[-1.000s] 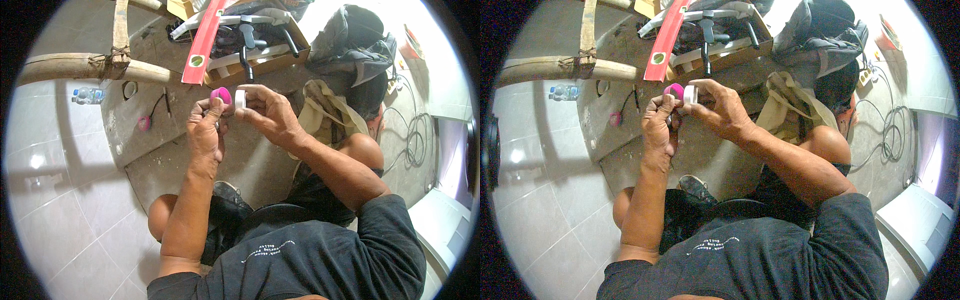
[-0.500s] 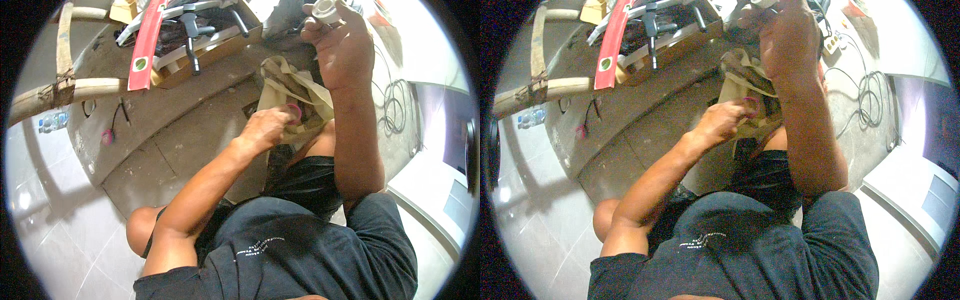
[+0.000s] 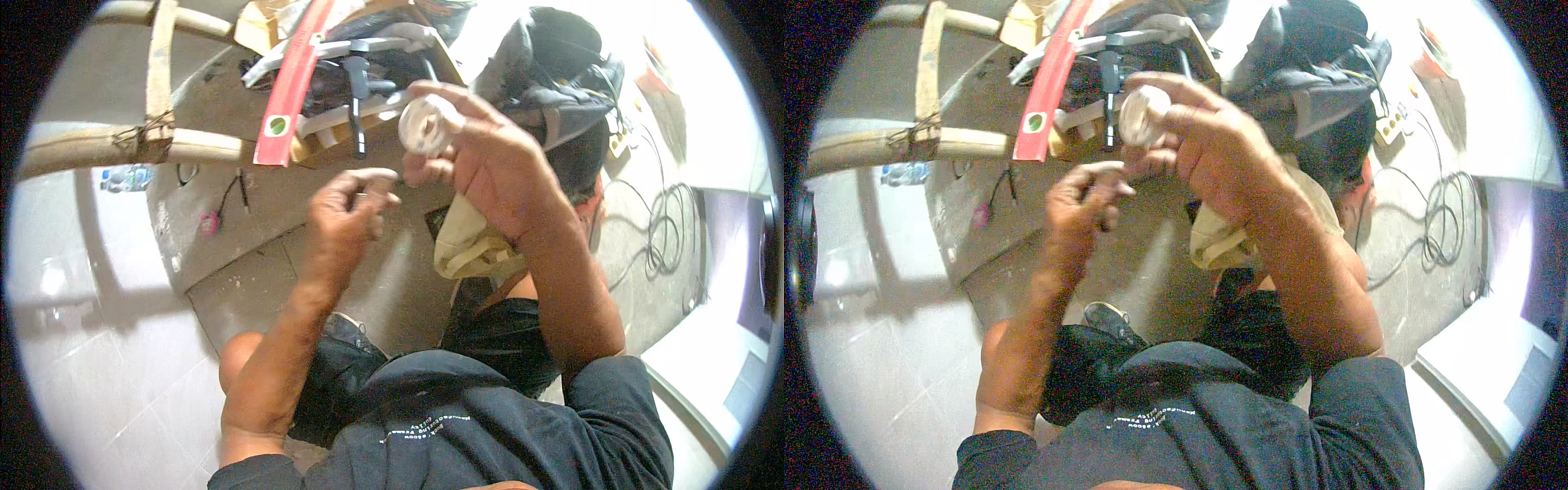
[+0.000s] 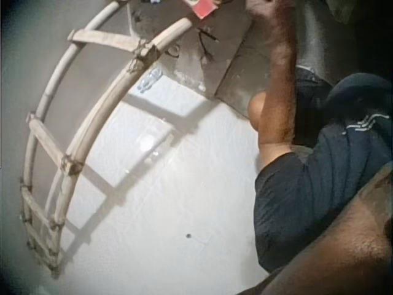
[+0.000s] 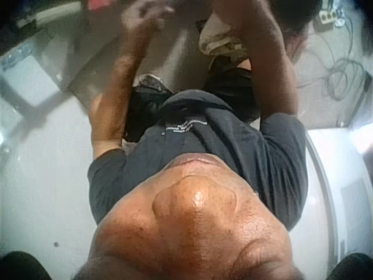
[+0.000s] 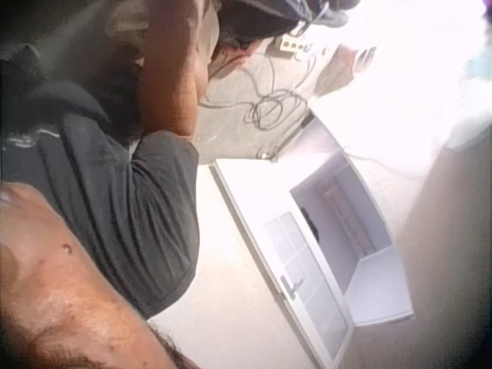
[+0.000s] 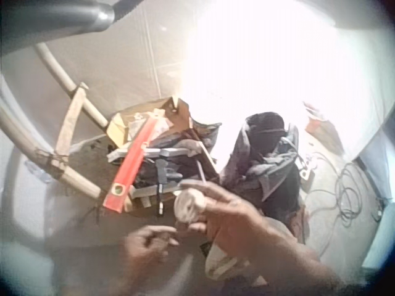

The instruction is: The person sits on the floor and handles a black plastic pipe fitting, wrapping its threads with white tape. They then stand up and use an angle grinder to cut a hole in a white tiled wall.

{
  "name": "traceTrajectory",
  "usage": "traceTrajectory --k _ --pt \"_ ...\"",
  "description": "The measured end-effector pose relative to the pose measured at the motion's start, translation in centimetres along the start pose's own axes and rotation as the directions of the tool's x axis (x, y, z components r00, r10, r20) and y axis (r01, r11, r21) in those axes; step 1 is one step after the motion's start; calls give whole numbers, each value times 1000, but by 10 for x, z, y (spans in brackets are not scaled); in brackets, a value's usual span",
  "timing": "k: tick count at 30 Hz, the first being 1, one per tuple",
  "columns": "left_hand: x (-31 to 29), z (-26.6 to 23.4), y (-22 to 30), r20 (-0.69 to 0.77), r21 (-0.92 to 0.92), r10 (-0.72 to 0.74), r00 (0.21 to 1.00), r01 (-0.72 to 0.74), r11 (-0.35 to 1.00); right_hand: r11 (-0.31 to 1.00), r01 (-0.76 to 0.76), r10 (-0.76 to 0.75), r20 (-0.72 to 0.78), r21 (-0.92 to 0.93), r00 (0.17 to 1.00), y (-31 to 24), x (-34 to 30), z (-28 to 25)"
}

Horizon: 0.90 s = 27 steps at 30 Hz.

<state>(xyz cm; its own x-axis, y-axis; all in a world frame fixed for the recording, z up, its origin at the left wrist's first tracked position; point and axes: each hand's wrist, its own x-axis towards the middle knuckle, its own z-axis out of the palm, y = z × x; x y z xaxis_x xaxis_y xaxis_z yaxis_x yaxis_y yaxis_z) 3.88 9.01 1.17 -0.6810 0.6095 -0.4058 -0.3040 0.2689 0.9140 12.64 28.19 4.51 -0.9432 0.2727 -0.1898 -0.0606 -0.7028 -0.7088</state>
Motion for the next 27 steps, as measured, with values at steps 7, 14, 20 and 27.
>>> traceTrajectory --k 7,14,20,27 --pt "-40 -68 24 -65 79 477 876 -472 878 922 -365 327 244 131 913 58 4 53" --pt "-63 -95 11 -19 67 458 889 -456 887 890 -436 384 299 130 873 105 13 55" --pt "-64 -105 4 -155 232 490 858 -451 862 940 -339 319 242 46 916 124 11 79" --pt "-70 -108 2 -335 80 414 846 -412 908 979 -111 139 156 -171 978 133 20 81"
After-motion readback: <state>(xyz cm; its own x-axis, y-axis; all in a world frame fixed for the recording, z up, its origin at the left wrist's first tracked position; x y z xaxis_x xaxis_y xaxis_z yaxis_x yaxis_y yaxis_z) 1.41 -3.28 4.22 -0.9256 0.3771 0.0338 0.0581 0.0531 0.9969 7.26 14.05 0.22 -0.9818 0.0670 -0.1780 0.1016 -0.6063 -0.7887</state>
